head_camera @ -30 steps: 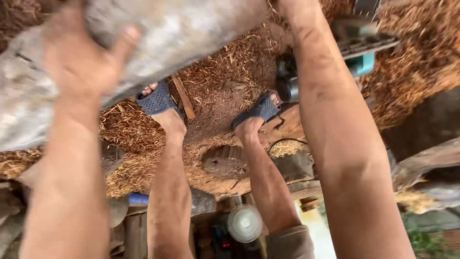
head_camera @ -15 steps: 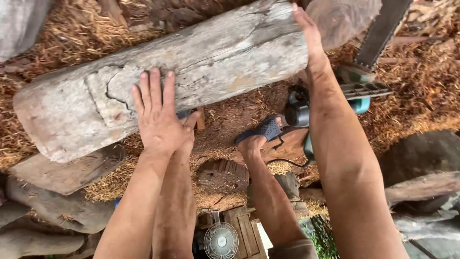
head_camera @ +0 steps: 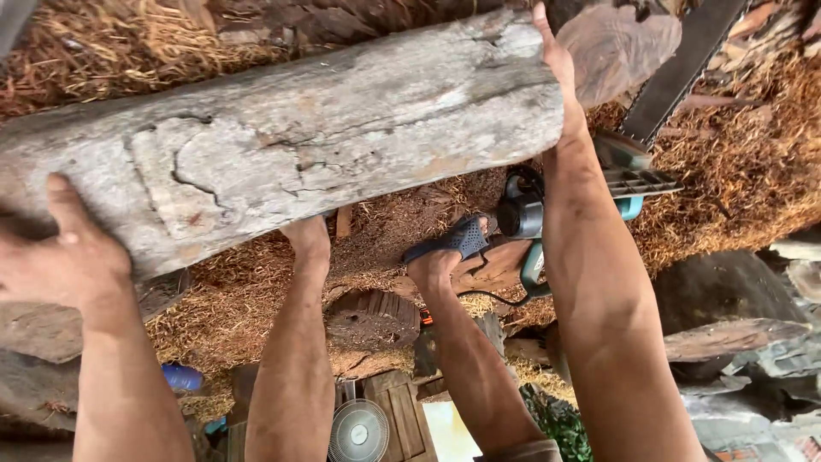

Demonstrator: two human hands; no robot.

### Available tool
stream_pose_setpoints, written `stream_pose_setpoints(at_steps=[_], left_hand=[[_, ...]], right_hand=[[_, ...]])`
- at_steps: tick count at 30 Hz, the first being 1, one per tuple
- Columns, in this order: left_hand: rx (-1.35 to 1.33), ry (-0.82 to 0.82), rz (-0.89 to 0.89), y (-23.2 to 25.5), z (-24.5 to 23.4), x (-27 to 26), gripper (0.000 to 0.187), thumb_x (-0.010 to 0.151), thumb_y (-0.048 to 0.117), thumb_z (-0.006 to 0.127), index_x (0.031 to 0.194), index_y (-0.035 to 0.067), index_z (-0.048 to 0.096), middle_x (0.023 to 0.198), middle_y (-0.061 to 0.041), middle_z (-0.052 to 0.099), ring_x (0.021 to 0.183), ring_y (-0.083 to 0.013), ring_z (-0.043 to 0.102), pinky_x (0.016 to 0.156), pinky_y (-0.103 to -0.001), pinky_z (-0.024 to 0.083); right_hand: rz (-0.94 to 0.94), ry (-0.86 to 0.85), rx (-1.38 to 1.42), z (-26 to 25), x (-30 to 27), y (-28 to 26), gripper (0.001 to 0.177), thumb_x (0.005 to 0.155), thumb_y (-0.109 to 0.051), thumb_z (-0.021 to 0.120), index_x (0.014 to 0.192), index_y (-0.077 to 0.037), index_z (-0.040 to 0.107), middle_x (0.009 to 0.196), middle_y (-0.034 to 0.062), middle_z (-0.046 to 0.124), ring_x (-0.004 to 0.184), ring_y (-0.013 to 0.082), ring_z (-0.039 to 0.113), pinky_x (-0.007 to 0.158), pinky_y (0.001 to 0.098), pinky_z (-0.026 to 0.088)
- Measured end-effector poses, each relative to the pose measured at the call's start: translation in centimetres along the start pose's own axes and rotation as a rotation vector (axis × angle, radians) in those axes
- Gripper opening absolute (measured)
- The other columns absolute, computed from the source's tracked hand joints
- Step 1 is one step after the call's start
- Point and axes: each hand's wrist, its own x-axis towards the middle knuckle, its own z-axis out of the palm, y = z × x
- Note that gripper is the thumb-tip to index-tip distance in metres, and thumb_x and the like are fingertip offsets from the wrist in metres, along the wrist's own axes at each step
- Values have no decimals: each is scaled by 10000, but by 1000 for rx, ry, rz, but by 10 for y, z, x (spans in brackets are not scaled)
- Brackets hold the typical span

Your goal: Cut a log of wood using an electric chainsaw and measure the length.

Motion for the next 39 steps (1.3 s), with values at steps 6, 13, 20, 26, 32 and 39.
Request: stream_pose_setpoints(at_steps=[6, 13, 20, 26, 32, 39], left_hand=[[-80, -31, 254, -19, -14, 27, 893, 1008, 691, 585, 1582, 41, 375, 1588, -287, 340, 1478, -445, 253, 1192, -612, 207], [-482, -89, 827, -131, 28, 135, 745, 1086, 295, 642, 1615, -117, 317, 1656, -326, 404, 1578, -412, 396, 1316, -552, 297], [-799, -409, 426, -150, 40, 192, 699, 1104, 384, 766, 1535, -101, 507, 1482, -258, 634, 1322, -286, 667, 1125, -348, 580], [-278, -252, 360, -185, 50, 248, 753, 966, 480, 720, 1324, -161, 553, 1272, -239, 688, 1139, -278, 686, 962, -385, 545], [172, -427, 321, -41, -36, 122, 1127, 849, 783, 584, 1494, -121, 392, 1083, -290, 729, 996, -380, 724, 841, -536, 548], [392, -441, 699, 68, -54, -36, 1159, 804, 912, 653, 1332, -117, 594, 1210, -323, 652, 1157, -422, 621, 979, -508, 496]], right_hand=[[512, 208, 738, 45, -99, -202, 807, 1050, -526, 576, 1645, -73, 272, 1509, 222, 457, 1345, 304, 566, 1111, 453, 522], [330, 330, 91, 95, -259, -367, 874, 1001, -719, 370, 1577, -62, 383, 1667, 183, 364, 1546, 310, 315, 1238, 457, 228], [473, 219, 612, 139, -311, -350, 799, 1010, -667, 321, 1316, 22, 588, 1255, 187, 645, 1149, 268, 587, 1047, 425, 452], [742, 482, 218, 169, -368, -306, 848, 1013, -683, 341, 1238, 89, 612, 1188, 259, 677, 1115, 279, 615, 1025, 398, 470], [762, 504, 609, 183, -536, -282, 864, 999, -667, 283, 1343, 47, 626, 1298, 153, 694, 1185, 244, 636, 1056, 377, 459], [795, 898, 1146, 232, -741, -298, 761, 1087, -602, 280, 1221, 45, 658, 1115, 151, 714, 970, 238, 656, 886, 384, 534]])
